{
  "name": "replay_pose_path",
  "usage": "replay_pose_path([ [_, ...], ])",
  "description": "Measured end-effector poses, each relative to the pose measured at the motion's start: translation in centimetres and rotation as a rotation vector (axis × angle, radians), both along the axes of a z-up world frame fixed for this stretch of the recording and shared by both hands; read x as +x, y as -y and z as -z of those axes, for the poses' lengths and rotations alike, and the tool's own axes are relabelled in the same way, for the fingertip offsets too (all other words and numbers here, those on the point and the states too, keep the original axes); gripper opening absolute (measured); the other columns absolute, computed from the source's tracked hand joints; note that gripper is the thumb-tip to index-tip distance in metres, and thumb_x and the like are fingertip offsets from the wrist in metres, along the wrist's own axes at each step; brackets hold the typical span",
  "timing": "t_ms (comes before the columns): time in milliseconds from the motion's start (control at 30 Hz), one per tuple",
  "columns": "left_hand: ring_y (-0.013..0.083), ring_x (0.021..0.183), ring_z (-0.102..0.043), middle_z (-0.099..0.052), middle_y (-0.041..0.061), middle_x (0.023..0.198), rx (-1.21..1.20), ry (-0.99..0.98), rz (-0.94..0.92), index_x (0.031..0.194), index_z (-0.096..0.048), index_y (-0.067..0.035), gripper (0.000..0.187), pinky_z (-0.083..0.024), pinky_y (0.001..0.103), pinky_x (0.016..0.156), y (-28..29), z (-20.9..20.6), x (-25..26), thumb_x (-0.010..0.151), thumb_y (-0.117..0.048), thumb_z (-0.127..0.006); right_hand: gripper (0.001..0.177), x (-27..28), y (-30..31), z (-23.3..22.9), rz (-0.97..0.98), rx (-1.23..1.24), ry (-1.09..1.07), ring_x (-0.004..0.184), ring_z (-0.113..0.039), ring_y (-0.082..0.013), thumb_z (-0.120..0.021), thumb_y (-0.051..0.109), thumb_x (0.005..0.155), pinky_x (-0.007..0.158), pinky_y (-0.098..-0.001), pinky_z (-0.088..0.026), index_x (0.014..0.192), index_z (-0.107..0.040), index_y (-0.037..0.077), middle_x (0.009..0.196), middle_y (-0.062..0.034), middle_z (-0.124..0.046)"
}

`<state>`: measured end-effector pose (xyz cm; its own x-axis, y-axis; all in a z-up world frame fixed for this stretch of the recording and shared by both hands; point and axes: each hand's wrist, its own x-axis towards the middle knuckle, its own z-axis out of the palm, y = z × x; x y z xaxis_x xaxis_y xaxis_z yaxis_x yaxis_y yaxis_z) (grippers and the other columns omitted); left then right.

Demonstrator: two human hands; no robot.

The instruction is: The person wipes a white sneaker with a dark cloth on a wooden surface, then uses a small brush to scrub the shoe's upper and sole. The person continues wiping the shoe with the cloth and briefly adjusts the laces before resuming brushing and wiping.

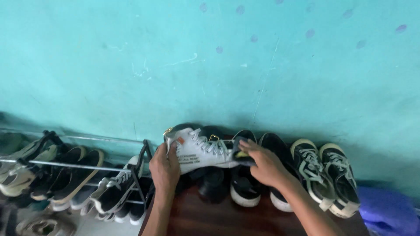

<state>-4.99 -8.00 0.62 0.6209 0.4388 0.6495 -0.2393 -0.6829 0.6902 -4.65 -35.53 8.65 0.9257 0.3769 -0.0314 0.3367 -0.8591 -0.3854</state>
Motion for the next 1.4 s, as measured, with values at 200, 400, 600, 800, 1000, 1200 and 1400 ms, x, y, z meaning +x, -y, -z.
replay_pose_path([
  [200,0.048,0.077,-0.063,-0.059,0.019,0.073,-0.056,-0.011,0.023,0.088,-0.062,-0.008,0.035,-0.049,0.055,0.064,-0.2,1.3,0.2,0.103,-0.04,-0.06,0.076,3.8,-1.9,1.2,-0.034,0.197,-0.066,0.157,-0.019,-0.0426,-0.042,-0.016,0.083,0.129,-0.0621,-0.014,0.157,-0.044,0.006,0.162,-0.0179,-0.04],
  [400,0.0402,0.075,-0.066,-0.061,0.011,0.073,-0.118,0.198,-0.028,0.09,-0.065,-0.014,0.019,-0.052,0.047,0.068,1.4,-2.5,-1.0,0.102,-0.029,-0.064,0.069,2.4,6.4,1.5,0.193,0.136,0.034,0.151,-0.032,-0.0466,-0.055,0.012,0.093,0.123,-0.0671,-0.021,0.16,-0.04,0.009,0.16,-0.0222,-0.042],
  [600,0.0385,0.103,-0.066,-0.068,0.011,0.108,-0.073,0.512,0.046,0.105,-0.066,-0.007,0.015,-0.044,0.052,0.108,6.5,-3.2,-2.3,0.103,-0.019,-0.058,0.095,-5.0,-3.1,-6.5,0.102,0.712,-0.036,0.145,-0.024,-0.0616,-0.052,0.06,0.099,0.116,-0.0751,-0.024,0.164,-0.015,0.002,0.161,-0.0373,-0.022],
  [800,0.0393,0.127,-0.057,-0.065,0.009,0.117,0.123,0.295,0.291,0.112,-0.068,-0.006,0.016,-0.033,0.06,0.115,7.2,-1.3,-5.1,0.099,-0.014,-0.065,0.078,-1.7,-8.8,-1.4,0.31,1.054,-0.302,0.138,-0.038,-0.0604,-0.055,0.051,0.101,0.102,-0.072,-0.043,0.164,-0.032,0.011,0.166,-0.0291,-0.023],
  [1000,0.0436,0.084,-0.06,-0.058,0.017,0.083,-0.104,-0.006,0.576,0.089,-0.063,-0.007,0.06,-0.046,0.054,0.083,2.5,-3.2,-5.9,0.106,-0.047,-0.022,0.055,-3.8,-8.2,1.0,0.213,1.028,-0.156,0.129,-0.052,-0.0561,-0.044,0.036,0.11,0.097,-0.0625,-0.057,0.155,-0.046,0.005,0.147,-0.0389,-0.047],
  [1200,0.0188,0.039,-0.051,-0.06,0.005,0.055,0.088,-0.831,0.54,0.066,-0.068,-0.011,0.043,-0.042,0.03,0.043,1.5,-9.3,0.2,0.093,-0.045,-0.066,0.05,-3.2,-7.3,1.5,0.183,0.66,0.028,0.111,-0.069,-0.0446,-0.048,0.028,0.109,0.081,-0.0505,-0.067,0.153,-0.049,0.006,0.138,-0.0333,-0.059],
  [1400,0.0341,0.063,-0.073,-0.071,0.014,0.084,0.293,-0.727,0.359,0.1,-0.075,-0.005,0.03,-0.058,0.039,0.047,3.7,-8.0,5.1,0.087,-0.03,-0.066,0.048,-3.3,-5.1,0.1,0.282,0.742,-0.006,0.108,-0.07,-0.0464,-0.046,0.026,0.109,0.073,-0.0459,-0.069,0.151,-0.053,0.003,0.134,-0.0377,-0.059],
])
